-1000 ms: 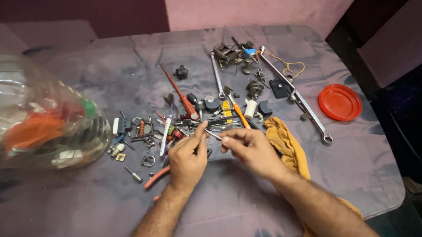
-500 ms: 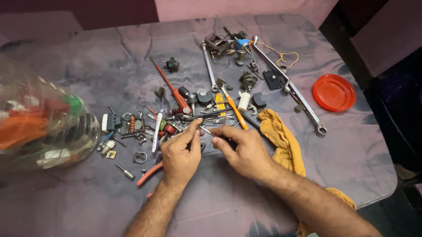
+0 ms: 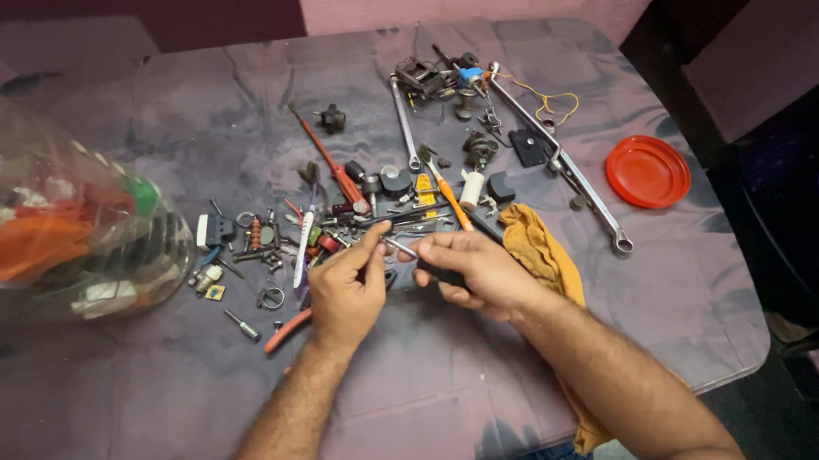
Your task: The person wipes various mechanical components with a cloth, uses pliers to grip items, and cleans a small metal housing. They pick up and clean several small metal parts, including a spring, using their hands and a cloth over a table covered in various tools and parts.
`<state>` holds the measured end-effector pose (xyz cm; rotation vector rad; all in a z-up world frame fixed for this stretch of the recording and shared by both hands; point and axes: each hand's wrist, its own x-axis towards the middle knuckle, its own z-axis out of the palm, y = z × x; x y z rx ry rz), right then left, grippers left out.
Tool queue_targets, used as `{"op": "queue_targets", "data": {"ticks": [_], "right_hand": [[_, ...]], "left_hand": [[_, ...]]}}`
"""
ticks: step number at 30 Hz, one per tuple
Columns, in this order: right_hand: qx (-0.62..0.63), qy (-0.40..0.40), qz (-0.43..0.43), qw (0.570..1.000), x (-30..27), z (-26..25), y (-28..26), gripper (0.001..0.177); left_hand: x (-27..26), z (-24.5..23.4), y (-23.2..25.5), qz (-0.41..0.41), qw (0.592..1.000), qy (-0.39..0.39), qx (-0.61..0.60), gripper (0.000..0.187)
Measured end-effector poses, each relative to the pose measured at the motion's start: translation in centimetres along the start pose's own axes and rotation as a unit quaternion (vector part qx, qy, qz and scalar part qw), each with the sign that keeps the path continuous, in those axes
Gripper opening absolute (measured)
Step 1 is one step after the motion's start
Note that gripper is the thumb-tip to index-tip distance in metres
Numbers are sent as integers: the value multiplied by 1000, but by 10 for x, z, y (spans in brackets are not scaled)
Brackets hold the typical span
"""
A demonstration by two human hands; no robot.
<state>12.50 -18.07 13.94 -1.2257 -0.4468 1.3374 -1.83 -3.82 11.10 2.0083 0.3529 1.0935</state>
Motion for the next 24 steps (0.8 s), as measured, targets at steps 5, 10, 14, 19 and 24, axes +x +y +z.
{"op": "queue_targets", "data": {"ticks": [5, 10, 14, 19, 24], "right_hand": [[-172, 79, -92, 977, 0, 5, 3, 29], [-598, 240, -212, 734, -10, 9, -3, 26], [-629, 221, -139, 732, -14, 16, -6, 27], [-657, 195, -144, 714, -11, 17, -3, 32], [-643, 255, -133, 710, -14, 21, -18, 37]], "left_hand": [[-2, 2, -6, -66, 994, 4, -82, 35], [-1, 4, -25, -241, 914, -13, -327, 35], [-1, 7, -35, -235, 897, -6, -374, 25], [-2, 10, -39, -265, 884, 4, -384, 23], [-1, 11, -42, -266, 859, 17, -438, 24]]}}
